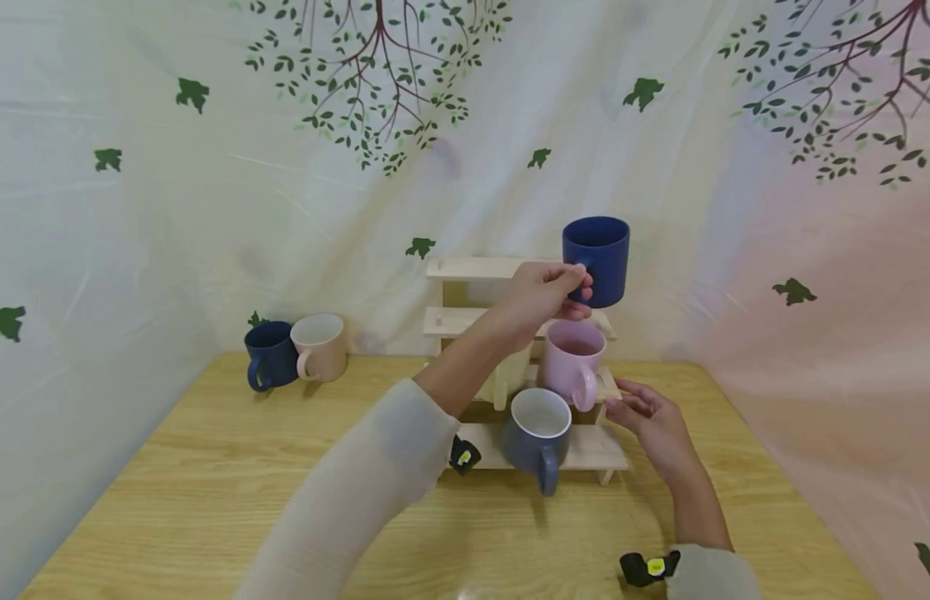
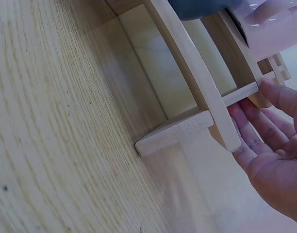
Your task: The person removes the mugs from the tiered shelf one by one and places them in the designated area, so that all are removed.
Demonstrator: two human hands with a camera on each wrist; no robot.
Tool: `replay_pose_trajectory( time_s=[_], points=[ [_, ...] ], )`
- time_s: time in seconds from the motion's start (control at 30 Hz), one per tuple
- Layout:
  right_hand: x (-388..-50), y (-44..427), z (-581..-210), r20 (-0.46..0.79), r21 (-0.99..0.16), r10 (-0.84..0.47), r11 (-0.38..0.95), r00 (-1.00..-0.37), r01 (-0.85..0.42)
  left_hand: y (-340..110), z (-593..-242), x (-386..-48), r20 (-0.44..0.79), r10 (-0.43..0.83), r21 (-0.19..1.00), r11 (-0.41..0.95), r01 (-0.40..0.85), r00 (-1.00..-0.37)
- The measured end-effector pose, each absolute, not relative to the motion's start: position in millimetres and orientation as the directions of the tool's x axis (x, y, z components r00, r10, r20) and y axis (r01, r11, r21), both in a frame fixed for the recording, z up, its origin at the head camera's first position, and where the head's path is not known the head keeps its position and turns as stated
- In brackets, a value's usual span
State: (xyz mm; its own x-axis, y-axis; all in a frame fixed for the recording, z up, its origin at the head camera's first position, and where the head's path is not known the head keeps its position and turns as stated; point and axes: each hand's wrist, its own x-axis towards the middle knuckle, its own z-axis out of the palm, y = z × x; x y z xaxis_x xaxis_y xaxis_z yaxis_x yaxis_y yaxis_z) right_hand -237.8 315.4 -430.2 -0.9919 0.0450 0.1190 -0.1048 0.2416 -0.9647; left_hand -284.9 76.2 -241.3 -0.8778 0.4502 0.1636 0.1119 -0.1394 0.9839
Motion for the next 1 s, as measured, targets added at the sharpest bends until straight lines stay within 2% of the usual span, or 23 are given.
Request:
replay_pose_trajectory(
  time_s=[0.7, 1.0],
  points=[
    [-238, 316, -432, 0.142, -0.963, 0.044, 0.238, -0.989, -0.128, -43, -231, -306, 0.216, 0.337, 0.975, -0.033, 0.218, -0.916],
    [-237, 316, -432, 0.15, -0.964, 0.038, 0.227, -0.988, -0.138, -91, -239, -312, 0.226, 0.3, 0.972, 0.0, 0.237, -0.927]
  ],
)
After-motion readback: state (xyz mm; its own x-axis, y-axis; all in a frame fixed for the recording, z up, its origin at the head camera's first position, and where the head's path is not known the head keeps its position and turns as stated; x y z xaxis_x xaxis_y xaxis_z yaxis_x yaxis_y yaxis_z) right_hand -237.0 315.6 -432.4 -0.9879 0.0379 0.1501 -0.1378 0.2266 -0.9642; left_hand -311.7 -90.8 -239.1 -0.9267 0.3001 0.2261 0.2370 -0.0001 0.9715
